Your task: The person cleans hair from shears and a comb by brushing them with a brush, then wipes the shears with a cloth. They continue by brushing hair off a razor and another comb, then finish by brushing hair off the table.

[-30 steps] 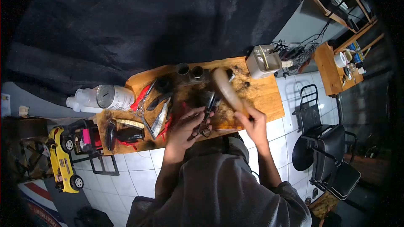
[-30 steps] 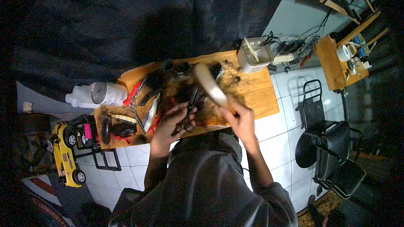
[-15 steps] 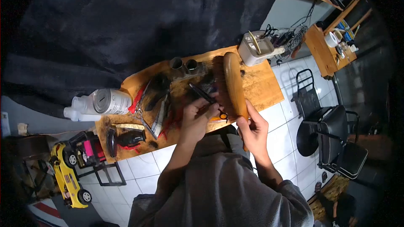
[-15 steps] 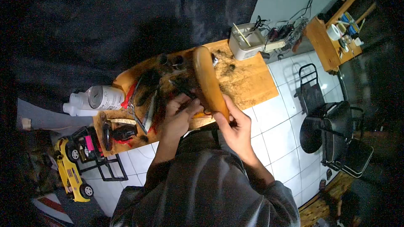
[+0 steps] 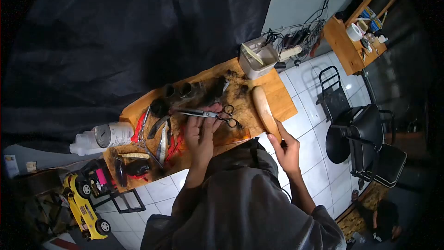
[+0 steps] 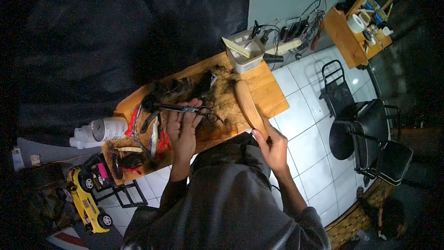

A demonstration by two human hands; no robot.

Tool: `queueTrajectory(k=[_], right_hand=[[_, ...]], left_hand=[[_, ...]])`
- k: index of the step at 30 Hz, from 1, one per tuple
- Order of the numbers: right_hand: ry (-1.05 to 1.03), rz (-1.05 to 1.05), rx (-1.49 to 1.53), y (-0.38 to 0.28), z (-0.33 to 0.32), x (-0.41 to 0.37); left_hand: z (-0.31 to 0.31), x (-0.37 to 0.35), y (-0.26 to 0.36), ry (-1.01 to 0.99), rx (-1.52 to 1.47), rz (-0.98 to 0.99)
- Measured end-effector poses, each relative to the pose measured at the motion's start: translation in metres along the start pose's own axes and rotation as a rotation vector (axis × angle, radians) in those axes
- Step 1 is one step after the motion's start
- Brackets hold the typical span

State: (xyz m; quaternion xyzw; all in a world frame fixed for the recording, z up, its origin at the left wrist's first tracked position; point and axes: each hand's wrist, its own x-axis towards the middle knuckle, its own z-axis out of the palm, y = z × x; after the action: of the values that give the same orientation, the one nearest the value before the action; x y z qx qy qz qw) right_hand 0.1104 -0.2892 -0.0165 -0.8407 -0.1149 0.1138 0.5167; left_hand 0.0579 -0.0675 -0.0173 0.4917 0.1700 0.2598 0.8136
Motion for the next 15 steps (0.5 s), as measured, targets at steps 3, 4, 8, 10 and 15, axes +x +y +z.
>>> queueTrajectory(k=[3, 4, 8, 10, 15], right_hand=[[0.04, -0.045, 0.231, -0.006, 0.008, 0.006], [-0.024, -0.093, 0.188, -0.013, 0.008, 0.009], [-0.258, -0.316, 0.156, -0.032, 0.013, 0.024], [-0.29, -0.342, 0.135, -0.024, 0.013, 0.029], [-0.212, -0.303, 0.063, 0.017, 0.005, 0.039]], left_hand=[[0.012, -0.003, -0.008, 0.005, 0.254, 0.02], [0.01, -0.005, -0.018, 0.014, 0.364, 0.047], [0.026, -0.011, -0.035, 0.074, 0.252, 0.092], [0.025, -0.012, -0.033, 0.075, 0.404, 0.19], [0.011, -0.004, -0.042, 0.172, 0.121, 0.206]])
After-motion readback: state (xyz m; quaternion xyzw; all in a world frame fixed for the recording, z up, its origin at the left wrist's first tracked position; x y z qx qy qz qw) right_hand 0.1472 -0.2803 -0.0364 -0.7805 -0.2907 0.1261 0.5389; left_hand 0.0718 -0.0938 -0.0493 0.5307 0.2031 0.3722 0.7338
